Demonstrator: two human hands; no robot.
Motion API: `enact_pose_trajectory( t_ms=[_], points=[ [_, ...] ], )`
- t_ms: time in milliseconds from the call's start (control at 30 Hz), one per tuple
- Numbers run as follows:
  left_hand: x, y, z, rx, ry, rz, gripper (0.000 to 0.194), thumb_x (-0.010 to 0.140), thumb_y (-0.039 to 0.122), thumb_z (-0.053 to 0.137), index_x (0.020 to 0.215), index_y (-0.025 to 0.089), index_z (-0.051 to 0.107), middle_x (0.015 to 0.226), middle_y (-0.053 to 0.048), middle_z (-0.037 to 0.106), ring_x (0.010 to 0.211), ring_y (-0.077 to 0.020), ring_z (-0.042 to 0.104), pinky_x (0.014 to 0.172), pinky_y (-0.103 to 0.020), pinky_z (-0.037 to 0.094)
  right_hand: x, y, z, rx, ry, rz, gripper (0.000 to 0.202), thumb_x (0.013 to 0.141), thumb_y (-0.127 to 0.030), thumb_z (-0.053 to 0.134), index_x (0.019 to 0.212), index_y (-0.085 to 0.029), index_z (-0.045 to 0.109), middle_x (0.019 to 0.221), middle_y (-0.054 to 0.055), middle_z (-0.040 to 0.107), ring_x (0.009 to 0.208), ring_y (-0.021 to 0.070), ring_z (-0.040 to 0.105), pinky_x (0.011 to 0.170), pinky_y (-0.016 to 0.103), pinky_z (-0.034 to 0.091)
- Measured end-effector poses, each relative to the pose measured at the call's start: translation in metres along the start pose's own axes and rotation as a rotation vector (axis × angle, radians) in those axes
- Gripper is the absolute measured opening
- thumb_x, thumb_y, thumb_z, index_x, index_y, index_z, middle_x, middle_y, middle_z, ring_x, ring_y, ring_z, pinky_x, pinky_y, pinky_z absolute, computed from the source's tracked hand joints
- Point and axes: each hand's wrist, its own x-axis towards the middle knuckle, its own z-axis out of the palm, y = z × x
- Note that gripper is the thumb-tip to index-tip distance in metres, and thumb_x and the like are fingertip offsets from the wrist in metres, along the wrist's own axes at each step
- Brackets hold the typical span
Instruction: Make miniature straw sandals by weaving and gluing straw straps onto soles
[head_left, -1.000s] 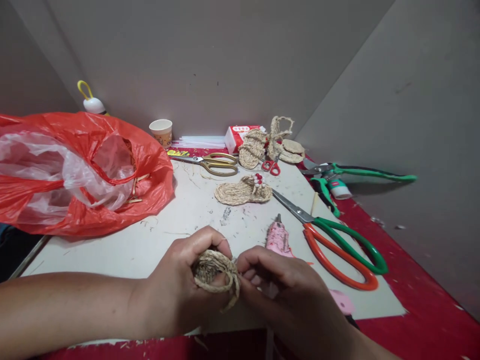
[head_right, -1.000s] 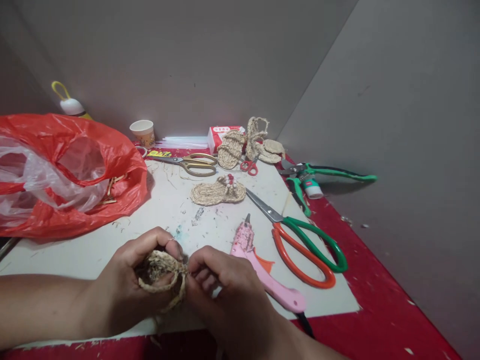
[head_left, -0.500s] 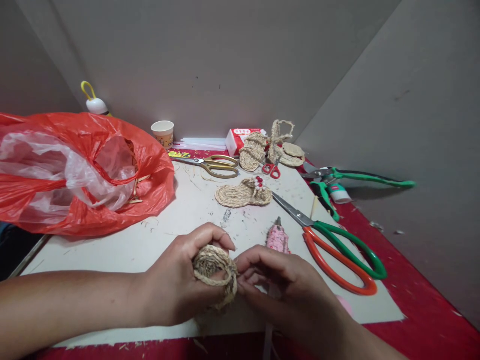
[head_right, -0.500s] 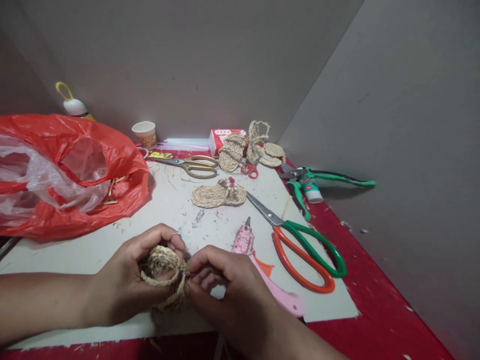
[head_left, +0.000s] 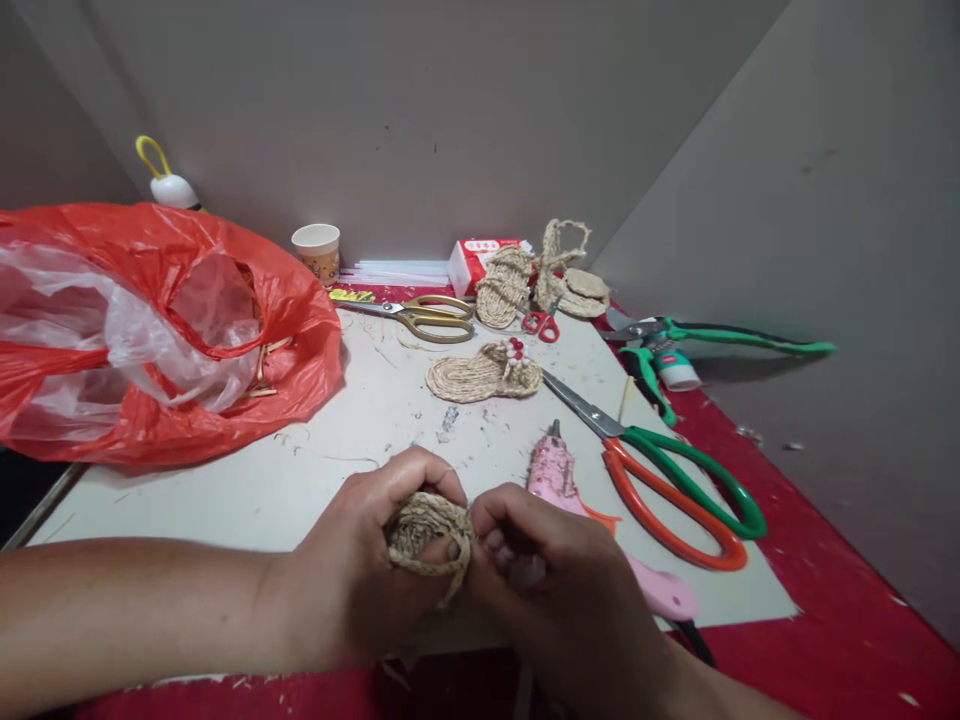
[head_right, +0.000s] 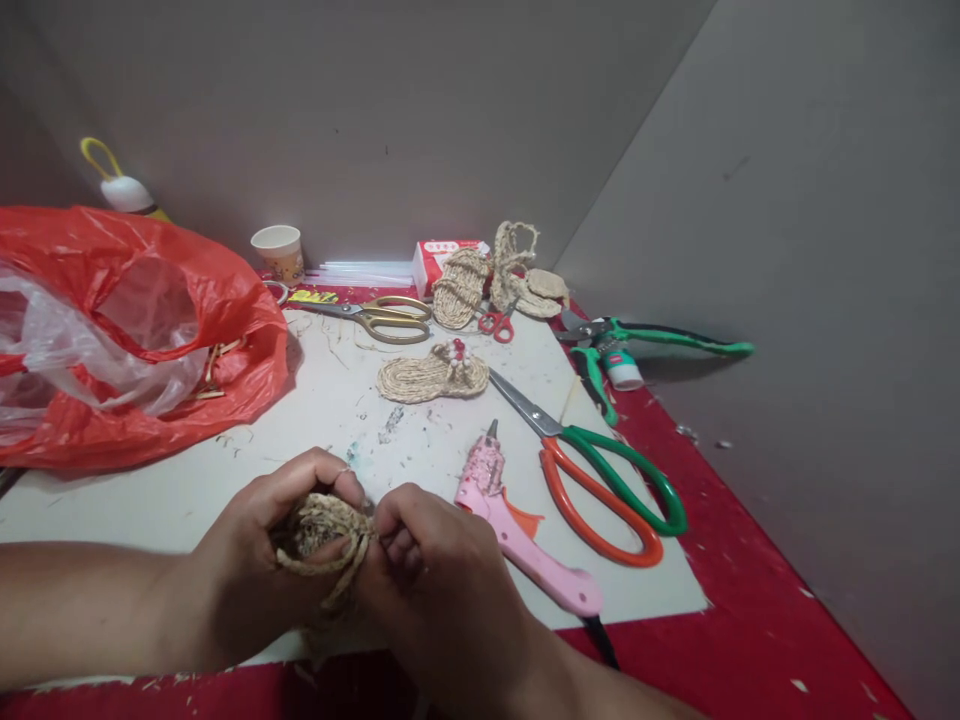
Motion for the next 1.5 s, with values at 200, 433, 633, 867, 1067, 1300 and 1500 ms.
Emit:
enact_pose_trajectory(
  t_ms=[200, 433, 633, 867, 1067, 1300, 1500],
  points=[
    [-0.006, -0.007, 0.001, -0.245, -0.043, -0.115, 0.010, 0.079, 0.015, 0.059, 0.086, 0.021, 0.055, 0.070, 0.004, 0.053, 0.060, -0.0089, 0.045, 0.054, -0.018, 0.037, 0.003, 0.000, 0.002, 0.102, 0.013, 0.045, 0.011, 0.073, -0.016, 0.053, 0.064, -0.021, 0.051, 0.051, -0.006, 0.045, 0.046, 0.0080, 0.042, 0.044, 0.017, 0.036],
    [0.011, 0.005, -0.008, -0.540, -0.109, -0.258, 0.021, 0.074, 0.013, 0.063, 0.088, 0.020, 0.049, 0.060, 0.009, 0.044, 0.052, -0.0055, 0.035, 0.049, -0.016, 0.030, 0.011, 0.001, -0.010, 0.635, -0.244, 0.399, 0.013, 0.072, -0.028, 0.065, 0.079, -0.016, 0.064, 0.062, -0.002, 0.058, 0.054, 0.0093, 0.052, 0.053, 0.020, 0.042],
    [0.016, 0.009, -0.010, -0.505, -0.122, -0.247, 0.017, 0.073, 0.009, 0.060, 0.084, 0.018, 0.049, 0.059, 0.009, 0.050, 0.051, -0.0052, 0.041, 0.049, -0.015, 0.031, 0.014, 0.012, -0.012, 0.767, -0.164, 0.483, 0.028, 0.069, -0.041, 0.075, 0.071, -0.014, 0.069, 0.055, 0.002, 0.067, 0.045, 0.0068, 0.054, 0.047, 0.017, 0.042],
    [0.015, 0.003, -0.005, -0.596, -0.163, -0.293, 0.019, 0.074, 0.009, 0.060, 0.086, 0.019, 0.049, 0.061, 0.006, 0.060, 0.053, -0.0067, 0.050, 0.051, -0.016, 0.035, 0.013, 0.013, 0.000, 0.829, -0.101, 0.512, 0.036, 0.060, -0.047, 0.082, 0.068, -0.015, 0.067, 0.051, 0.001, 0.066, 0.043, 0.0083, 0.054, 0.046, 0.018, 0.043],
    [0.015, 0.004, -0.006, -0.621, -0.168, -0.291, 0.021, 0.075, 0.010, 0.062, 0.088, 0.019, 0.049, 0.061, 0.006, 0.059, 0.054, -0.0068, 0.051, 0.052, -0.016, 0.036, 0.009, 0.006, -0.001, 0.827, -0.069, 0.466, 0.032, 0.065, -0.044, 0.080, 0.069, -0.014, 0.068, 0.054, 0.001, 0.066, 0.051, 0.0085, 0.057, 0.053, 0.018, 0.046],
    [0.018, 0.008, -0.018, -0.522, -0.201, -0.213, 0.019, 0.074, 0.015, 0.070, 0.085, 0.015, 0.054, 0.063, 0.007, 0.052, 0.054, -0.0040, 0.040, 0.051, -0.015, 0.031, 0.018, 0.014, -0.018, 0.942, -0.229, 0.421, 0.034, 0.073, -0.040, 0.076, 0.093, -0.018, 0.059, 0.059, -0.001, 0.070, 0.045, 0.0095, 0.059, 0.046, 0.019, 0.044],
    [0.022, 0.003, -0.025, -0.512, -0.325, -0.168, 0.017, 0.075, 0.014, 0.071, 0.084, 0.014, 0.056, 0.070, 0.003, 0.058, 0.061, -0.0058, 0.047, 0.058, -0.016, 0.037, 0.020, 0.022, -0.019, 0.925, -0.364, 0.463, 0.035, 0.069, -0.043, 0.078, 0.084, -0.013, 0.067, 0.054, 0.000, 0.066, 0.045, 0.0079, 0.057, 0.047, 0.019, 0.041]
  ],
)
